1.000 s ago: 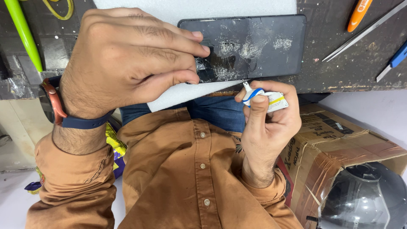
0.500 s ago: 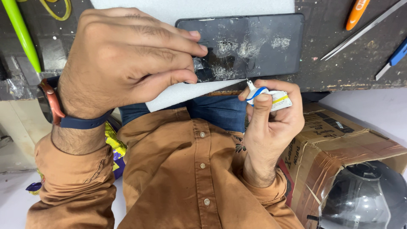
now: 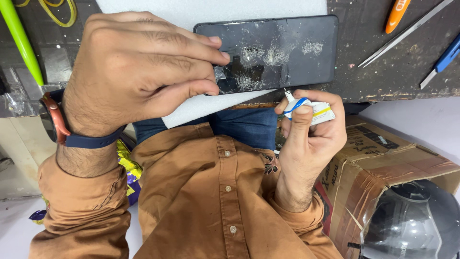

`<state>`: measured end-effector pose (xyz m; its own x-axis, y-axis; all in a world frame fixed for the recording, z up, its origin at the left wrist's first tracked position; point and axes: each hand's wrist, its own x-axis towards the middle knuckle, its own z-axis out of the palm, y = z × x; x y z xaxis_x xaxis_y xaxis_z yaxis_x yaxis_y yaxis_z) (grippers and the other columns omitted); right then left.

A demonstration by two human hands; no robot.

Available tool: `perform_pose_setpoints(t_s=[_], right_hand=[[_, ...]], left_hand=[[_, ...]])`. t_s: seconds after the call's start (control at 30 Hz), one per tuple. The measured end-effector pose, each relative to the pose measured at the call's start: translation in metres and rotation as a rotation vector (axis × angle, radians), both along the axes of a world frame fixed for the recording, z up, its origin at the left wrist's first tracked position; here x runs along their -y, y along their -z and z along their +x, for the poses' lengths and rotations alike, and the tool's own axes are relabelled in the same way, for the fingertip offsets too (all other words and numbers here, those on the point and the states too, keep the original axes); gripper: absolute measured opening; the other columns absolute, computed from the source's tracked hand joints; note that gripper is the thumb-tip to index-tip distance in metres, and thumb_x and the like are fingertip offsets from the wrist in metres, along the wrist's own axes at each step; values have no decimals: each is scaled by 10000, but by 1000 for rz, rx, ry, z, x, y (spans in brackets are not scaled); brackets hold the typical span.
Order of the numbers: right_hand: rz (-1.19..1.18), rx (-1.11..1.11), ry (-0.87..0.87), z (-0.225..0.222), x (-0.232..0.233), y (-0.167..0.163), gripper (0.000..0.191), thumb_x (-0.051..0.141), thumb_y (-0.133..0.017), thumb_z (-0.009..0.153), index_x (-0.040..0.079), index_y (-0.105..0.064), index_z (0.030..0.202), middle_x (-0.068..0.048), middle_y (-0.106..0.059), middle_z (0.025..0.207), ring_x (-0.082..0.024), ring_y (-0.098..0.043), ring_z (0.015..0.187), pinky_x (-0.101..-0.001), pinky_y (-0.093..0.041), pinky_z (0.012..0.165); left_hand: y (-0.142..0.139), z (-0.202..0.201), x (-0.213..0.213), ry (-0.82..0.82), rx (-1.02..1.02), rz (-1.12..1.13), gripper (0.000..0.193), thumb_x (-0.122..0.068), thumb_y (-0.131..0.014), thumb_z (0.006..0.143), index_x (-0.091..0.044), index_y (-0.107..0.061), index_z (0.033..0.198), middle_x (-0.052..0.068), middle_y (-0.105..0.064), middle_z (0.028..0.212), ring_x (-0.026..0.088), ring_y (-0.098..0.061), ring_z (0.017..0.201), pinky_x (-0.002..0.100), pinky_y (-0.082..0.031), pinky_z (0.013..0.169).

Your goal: The person applies adhesive along the edges of a cracked smartphone screen using a small tube, then secures the screen with multiple rubber bands. The person handles the phone and adhesive tube directly without additional tools.

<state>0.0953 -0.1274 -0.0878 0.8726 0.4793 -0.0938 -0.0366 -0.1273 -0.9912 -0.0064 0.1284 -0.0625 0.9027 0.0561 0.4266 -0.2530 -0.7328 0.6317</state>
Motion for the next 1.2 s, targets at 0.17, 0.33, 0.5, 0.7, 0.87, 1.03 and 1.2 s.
perform_pose_setpoints(t_s=[0.17,0.33,0.5,0.7,0.87,1.03,1.2], right_hand=[[8,-5,9,2,1,0,234,194,-604,1172,-34,-550,1177,-131,-689,901,-59,-486,630,-185,-363,555],[-11,4,26,4,2,-1,228,193,-600,1173,-31,-553,1176,-130,-690,895,-57,-483,628,-180,-349,551],[-20,10,37,4,2,0,230,197,-595,1177,-30,-553,1177,-130,-689,892,-53,-478,627,-179,-344,550],[-17,19,32,6,3,1,241,207,-598,1176,-29,-550,1174,-130,-690,889,-54,-482,630,-180,-348,550],[-2,20,31,7,4,2,251,218,-601,1175,-27,-546,1172,-127,-687,889,-56,-487,630,-180,-358,553],[-14,24,51,10,4,3,240,213,-597,1168,-22,-554,1193,-124,-688,880,-49,-480,622,-175,-356,549],[-18,25,51,12,4,3,238,205,-598,1172,-28,-553,1180,-124,-689,884,-56,-506,651,-179,-368,561]], left_hand=[[-1,2,1,5,3,8,78,-142,-831,960,-117,-781,907,51,-760,1102,231,-733,1112,347,-578,899],[-1,2,1,13,3,6,80,-133,-835,967,-112,-778,915,56,-758,1105,232,-733,1128,346,-578,908],[0,2,1,13,10,8,78,-125,-844,938,-97,-780,904,67,-760,1091,242,-732,1101,353,-577,888],[0,3,1,23,18,10,73,-117,-843,965,-103,-781,928,62,-758,1114,234,-733,1127,348,-578,908],[-1,4,3,17,-1,0,70,-103,-838,939,-95,-781,898,72,-760,1084,243,-735,1106,353,-577,883],[-4,13,3,25,5,0,79,-83,-838,907,-86,-781,852,80,-762,1033,252,-740,1069,357,-574,837],[-6,15,2,26,8,8,78,-74,-840,873,-78,-782,821,87,-764,1003,258,-740,1035,361,-571,804]])
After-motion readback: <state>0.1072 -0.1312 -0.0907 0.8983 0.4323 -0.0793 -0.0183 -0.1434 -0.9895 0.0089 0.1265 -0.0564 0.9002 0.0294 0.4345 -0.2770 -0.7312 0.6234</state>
